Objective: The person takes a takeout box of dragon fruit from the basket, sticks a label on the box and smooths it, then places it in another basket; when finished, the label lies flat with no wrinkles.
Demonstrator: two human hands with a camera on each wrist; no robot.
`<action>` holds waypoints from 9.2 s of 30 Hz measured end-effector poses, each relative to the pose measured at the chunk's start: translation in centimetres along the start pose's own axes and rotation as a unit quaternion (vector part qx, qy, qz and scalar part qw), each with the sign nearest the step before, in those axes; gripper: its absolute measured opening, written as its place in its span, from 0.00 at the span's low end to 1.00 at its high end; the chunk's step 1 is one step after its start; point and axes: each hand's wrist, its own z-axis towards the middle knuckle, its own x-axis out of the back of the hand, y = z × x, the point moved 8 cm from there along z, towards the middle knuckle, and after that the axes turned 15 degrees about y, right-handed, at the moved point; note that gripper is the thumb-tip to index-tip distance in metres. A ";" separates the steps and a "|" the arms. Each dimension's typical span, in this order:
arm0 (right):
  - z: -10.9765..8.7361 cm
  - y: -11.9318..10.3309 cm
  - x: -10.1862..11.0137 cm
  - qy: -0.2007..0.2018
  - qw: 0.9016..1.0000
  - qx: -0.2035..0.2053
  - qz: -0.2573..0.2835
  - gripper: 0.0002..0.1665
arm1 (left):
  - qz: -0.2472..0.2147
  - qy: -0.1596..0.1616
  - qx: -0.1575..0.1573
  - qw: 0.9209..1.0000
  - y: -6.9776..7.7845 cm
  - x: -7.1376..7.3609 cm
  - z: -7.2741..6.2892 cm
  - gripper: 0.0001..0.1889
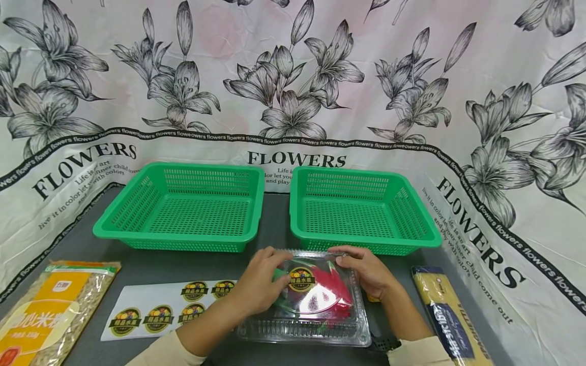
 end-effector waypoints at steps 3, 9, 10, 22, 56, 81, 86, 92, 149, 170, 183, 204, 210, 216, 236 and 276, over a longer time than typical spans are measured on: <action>0.0 0.0 0.0 -0.002 1.000 0.000 0.002 0.17 | -0.001 -0.019 0.008 1.000 -0.2 -0.1 -0.1 0.24; 0.1 0.2 0.1 0.002 1.000 -0.007 0.004 0.20 | 0.055 -0.006 0.001 0.998 0.5 -0.5 0.5 0.29; 0.1 0.2 0.1 0.001 1.000 -0.009 0.005 0.20 | 0.071 0.002 -0.003 0.997 0.6 -0.6 0.7 0.30; 0.1 0.2 0.1 0.000 1.000 -0.002 -0.002 0.19 | 0.175 0.064 0.017 0.982 1.0 -1.5 2.1 0.32; 0.0 0.0 0.7 0.006 0.999 0.022 -0.029 0.21 | -0.021 0.121 0.031 0.992 -0.4 0.6 1.3 0.19; 0.0 -0.1 0.5 0.003 0.999 0.023 -0.031 0.23 | -0.084 0.176 0.025 0.981 -2.0 4.8 0.4 0.29; 0.0 -0.1 0.4 -0.001 0.999 0.020 -0.025 0.21 | -0.074 0.180 0.036 0.980 -2.6 5.7 0.3 0.32; 0.0 -0.2 0.5 0.007 0.999 0.022 -0.036 0.22 | -0.076 0.198 0.022 0.977 -3.1 7.3 0.0 0.34; 0.1 0.0 0.7 0.031 0.998 0.019 -0.059 0.18 | -0.026 0.263 0.094 0.960 -11.2 19.0 -1.6 0.41; 0.1 0.2 0.4 0.015 1.000 0.004 -0.024 0.16 | -0.004 0.301 0.109 0.947 -14.5 22.3 -2.2 0.41; 0.2 0.3 0.4 0.009 1.000 0.001 -0.022 0.17 | 0.025 0.316 0.138 0.938 -17.9 24.9 -2.8 0.42; 0.0 0.4 0.3 0.013 1.000 -0.008 -0.018 0.19 | 0.063 0.224 0.204 0.951 -22.7 25.9 -2.5 0.48; 0.0 0.4 0.4 0.015 1.000 -0.008 -0.017 0.21 | 0.089 0.196 0.207 0.954 -23.7 25.7 -2.2 0.48; -0.1 0.3 0.1 0.009 1.000 -0.010 -0.016 0.22 | 0.115 0.183 0.192 0.957 -24.4 25.4 -2.0 0.49; -0.2 -0.3 -0.2 -0.003 1.000 -0.011 -0.008 0.16 | 0.147 0.176 0.185 0.956 -24.7 24.9 -2.1 0.51; -1.9 -2.2 -0.1 0.052 0.998 0.016 -0.014 0.16 | 0.120 0.165 0.187 0.961 -24.8 24.7 -2.2 0.51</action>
